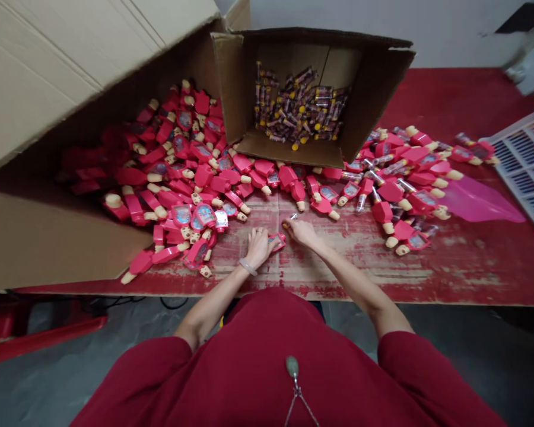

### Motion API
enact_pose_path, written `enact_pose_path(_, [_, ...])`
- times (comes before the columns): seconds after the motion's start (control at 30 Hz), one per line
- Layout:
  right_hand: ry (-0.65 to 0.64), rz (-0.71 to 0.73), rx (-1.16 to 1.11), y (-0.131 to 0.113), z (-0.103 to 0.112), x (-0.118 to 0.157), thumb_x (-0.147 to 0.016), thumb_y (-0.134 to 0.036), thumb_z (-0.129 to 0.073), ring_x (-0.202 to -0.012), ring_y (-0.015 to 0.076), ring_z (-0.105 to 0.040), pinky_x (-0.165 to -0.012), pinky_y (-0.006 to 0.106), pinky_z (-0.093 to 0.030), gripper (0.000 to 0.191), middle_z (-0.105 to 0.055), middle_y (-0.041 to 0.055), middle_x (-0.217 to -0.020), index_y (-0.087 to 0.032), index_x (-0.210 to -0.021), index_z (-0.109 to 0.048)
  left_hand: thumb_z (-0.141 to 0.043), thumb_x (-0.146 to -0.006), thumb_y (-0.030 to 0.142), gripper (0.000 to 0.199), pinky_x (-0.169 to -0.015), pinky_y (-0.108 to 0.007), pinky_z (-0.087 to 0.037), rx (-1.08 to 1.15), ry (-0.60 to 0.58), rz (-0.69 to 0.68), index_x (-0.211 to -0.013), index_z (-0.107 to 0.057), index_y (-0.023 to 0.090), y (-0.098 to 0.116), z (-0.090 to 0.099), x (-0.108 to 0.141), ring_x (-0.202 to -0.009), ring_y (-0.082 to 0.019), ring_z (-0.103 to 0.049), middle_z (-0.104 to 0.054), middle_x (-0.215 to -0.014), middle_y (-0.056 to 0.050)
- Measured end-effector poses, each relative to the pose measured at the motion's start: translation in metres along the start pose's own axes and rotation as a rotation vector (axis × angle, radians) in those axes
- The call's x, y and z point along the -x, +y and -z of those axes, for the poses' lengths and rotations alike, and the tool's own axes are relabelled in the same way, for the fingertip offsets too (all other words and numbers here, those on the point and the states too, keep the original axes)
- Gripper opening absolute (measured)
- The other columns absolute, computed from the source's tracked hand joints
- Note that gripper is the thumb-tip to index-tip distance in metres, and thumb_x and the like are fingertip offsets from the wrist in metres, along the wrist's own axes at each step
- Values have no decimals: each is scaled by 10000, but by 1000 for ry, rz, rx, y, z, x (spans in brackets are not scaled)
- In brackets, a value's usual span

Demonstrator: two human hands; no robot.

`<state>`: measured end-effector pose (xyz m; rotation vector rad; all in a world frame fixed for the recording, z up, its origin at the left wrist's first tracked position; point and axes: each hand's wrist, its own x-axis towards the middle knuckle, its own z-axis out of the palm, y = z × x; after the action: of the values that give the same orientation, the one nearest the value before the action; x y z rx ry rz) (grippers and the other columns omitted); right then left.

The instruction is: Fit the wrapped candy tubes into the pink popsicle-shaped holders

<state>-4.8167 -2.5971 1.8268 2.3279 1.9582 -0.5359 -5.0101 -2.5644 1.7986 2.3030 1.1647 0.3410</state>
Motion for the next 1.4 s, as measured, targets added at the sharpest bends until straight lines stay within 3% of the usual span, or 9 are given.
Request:
enact_pose_path(0.13, [103,49,41,4,-12,27,-1013,-307,-448,-1051,283,-626,-857,358,-462,338,-645,177,-1203,-195,-1262,-647,-675,-908,428,306,-915,-373,-483,345,-34,78,-1048,-583,172,-14,2,14,-990,-239,-638,-690,-1023,-79])
enact_pose_path(0.3, [177,363,-203,8,-18,52,-948,-265,-575,-1054,266,-606,-901,367,-463,279,-658,165,-1173,-141,-1192,-631,-716,-827,508,451,-901,-304,-504,737,-176,19,-1089,-610,157,-17,19,16,-1013,-194,-658,-703,-1092,-73])
enact_pose_path(0.43, [212,492,-326,5,-18,68,-985,-324,-563,-927,232,-637,-838,343,-481,270,-699,122,-1035,-150,-1186,-611,-712,-796,550,519,-838,-277,-488,677,-409,-37,-1113,-685,140,-14,48,15,-963,-201,-653,-721,-1065,-67])
enact_pose_path(0.63, [335,688,-307,-6,-20,91,-1037,-414,-490,-887,212,-641,-776,317,-496,323,-690,119,-997,-157,-1180,-624,-692,-794,628,506,-569,-219,-347,613,-801,-37,-894,-711,132,-7,82,17,-621,-109,-496,-598,-698,12])
enact_pose_path(0.9, [451,793,-160,-17,-10,114,-1048,-349,-462,-768,188,-585,-682,291,-456,274,-652,81,-846,-148,-1083,-645,-712,-749,696,560,-501,-222,-307,738,-977,152,-823,-708,141,3,87,32,-514,-85,-426,-554,-594,24])
enact_pose_path(1.07, [204,642,-181,-22,7,129,-1032,-408,-423,-828,210,-606,-737,316,-466,349,-667,108,-907,-184,-1127,-673,-697,-782,659,517,-529,-220,-326,798,-986,115,-823,-717,144,7,89,37,-554,-88,-452,-590,-637,13])
enact_pose_path(1.2, [52,551,-336,-26,24,135,-992,-433,-473,-823,212,-613,-741,324,-456,367,-676,115,-919,-171,-1134,-687,-606,-876,611,480,-559,-222,-343,671,-933,-59,-877,-727,147,18,102,37,-584,-98,-470,-603,-671,12])
enact_pose_path(1.3, [-133,443,-645,-25,27,130,-941,-483,-566,-733,166,-582,-683,284,-431,365,-677,63,-848,-167,-1068,-697,-525,-952,568,443,-638,-240,-403,426,-782,-282,-936,-717,170,30,111,47,-666,-135,-553,-659,-770,-16])
enact_pose_path(1.4, [-506,277,-1000,-19,22,123,-864,-608,-622,-541,105,-462,-533,243,-350,454,-625,11,-704,-156,-892,-664,-510,-983,507,379,-753,-280,-455,120,-536,-455,-1057,-683,178,42,111,61,-822,-201,-639,-701,-949,-81])
